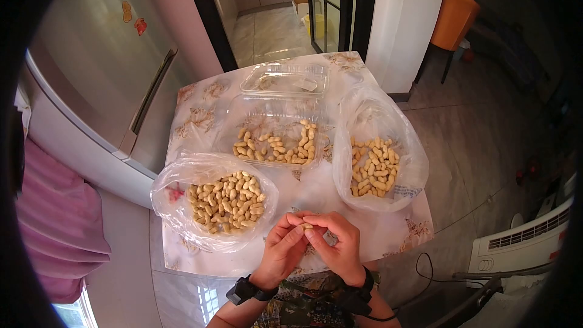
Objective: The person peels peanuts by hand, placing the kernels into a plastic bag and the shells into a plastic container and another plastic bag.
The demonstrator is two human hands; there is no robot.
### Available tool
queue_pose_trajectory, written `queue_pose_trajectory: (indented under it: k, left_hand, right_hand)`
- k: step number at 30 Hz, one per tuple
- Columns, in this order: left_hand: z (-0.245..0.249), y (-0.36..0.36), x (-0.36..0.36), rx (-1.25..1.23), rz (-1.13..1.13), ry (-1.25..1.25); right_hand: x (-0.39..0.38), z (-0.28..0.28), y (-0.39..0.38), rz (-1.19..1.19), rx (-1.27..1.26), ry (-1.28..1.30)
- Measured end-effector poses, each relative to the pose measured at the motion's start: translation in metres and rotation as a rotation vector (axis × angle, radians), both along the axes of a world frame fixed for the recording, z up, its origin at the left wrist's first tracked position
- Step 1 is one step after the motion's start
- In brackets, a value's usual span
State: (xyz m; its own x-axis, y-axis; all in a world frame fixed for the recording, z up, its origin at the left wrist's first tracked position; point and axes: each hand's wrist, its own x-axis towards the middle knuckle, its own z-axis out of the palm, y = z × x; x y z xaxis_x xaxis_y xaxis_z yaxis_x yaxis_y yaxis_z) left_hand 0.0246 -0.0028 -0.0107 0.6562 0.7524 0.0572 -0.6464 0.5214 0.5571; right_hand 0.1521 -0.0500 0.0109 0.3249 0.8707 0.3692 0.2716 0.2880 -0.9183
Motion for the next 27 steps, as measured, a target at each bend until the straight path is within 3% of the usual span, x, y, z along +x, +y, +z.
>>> queue_pose_trajectory:
  k: [27]
  left_hand:
    - [0.0058,-0.0015,0.0007,-0.027,0.029,0.027]
  right_hand:
    - [0.0009,0.0012,0.0000,0.022,0.011,-0.010]
